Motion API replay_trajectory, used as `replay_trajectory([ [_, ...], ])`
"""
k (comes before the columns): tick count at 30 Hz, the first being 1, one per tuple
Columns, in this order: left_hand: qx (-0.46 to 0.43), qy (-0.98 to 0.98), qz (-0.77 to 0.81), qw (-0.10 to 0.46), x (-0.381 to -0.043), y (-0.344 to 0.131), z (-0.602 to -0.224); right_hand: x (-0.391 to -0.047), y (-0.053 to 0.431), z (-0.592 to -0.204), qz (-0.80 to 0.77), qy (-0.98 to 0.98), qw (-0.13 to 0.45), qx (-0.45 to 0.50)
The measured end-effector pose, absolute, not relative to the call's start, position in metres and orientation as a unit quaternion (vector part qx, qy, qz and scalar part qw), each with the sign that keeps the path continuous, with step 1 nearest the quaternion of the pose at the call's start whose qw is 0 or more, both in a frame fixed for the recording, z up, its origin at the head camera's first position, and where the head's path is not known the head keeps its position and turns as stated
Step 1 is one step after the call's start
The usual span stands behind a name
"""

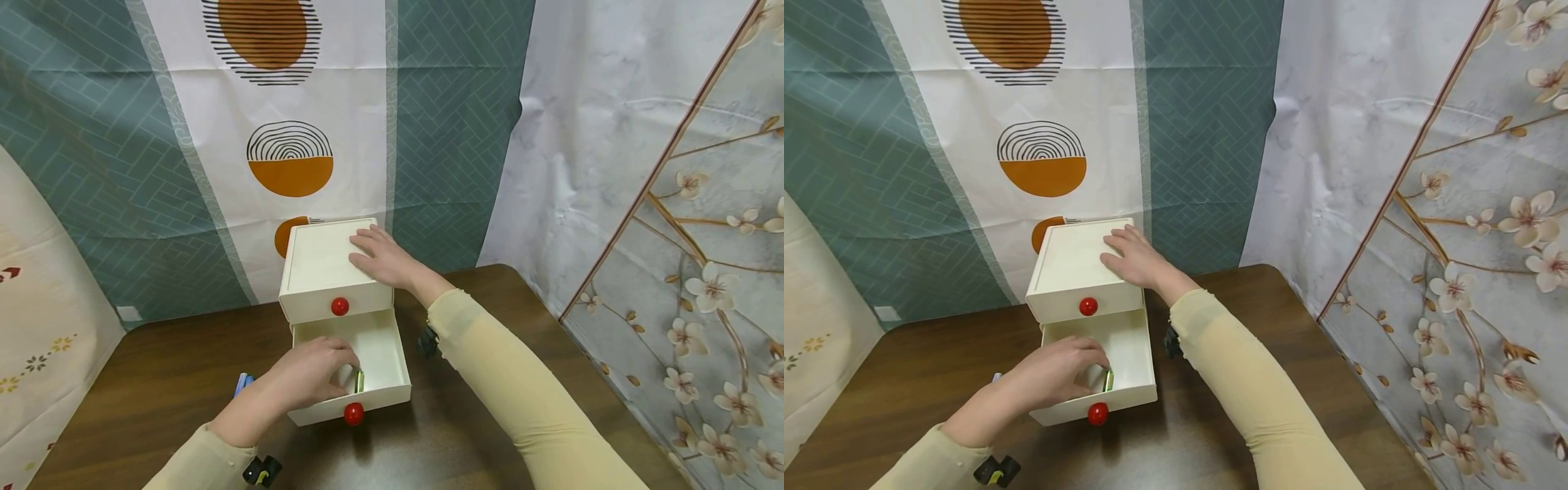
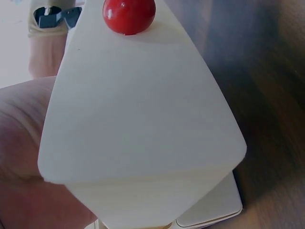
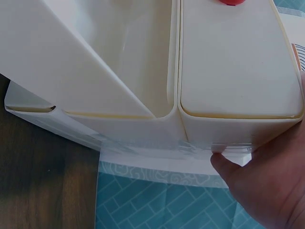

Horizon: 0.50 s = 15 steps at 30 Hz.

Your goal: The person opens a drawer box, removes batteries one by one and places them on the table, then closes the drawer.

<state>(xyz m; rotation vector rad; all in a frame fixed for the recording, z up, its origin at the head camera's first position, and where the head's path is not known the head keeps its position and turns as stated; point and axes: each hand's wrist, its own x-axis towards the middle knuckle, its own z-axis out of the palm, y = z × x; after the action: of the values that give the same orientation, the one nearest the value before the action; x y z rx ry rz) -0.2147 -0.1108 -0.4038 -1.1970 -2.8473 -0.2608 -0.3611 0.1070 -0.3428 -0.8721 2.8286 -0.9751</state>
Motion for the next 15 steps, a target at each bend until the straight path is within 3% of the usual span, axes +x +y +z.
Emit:
replay_trajectory([
  [15,-0.416,-0.904,-0.095,0.017,-0.2218,-0.1045,-0.4085,-0.3622,0.1079,-0.3439,-0.311,0.907,0.008,-0.285],
])
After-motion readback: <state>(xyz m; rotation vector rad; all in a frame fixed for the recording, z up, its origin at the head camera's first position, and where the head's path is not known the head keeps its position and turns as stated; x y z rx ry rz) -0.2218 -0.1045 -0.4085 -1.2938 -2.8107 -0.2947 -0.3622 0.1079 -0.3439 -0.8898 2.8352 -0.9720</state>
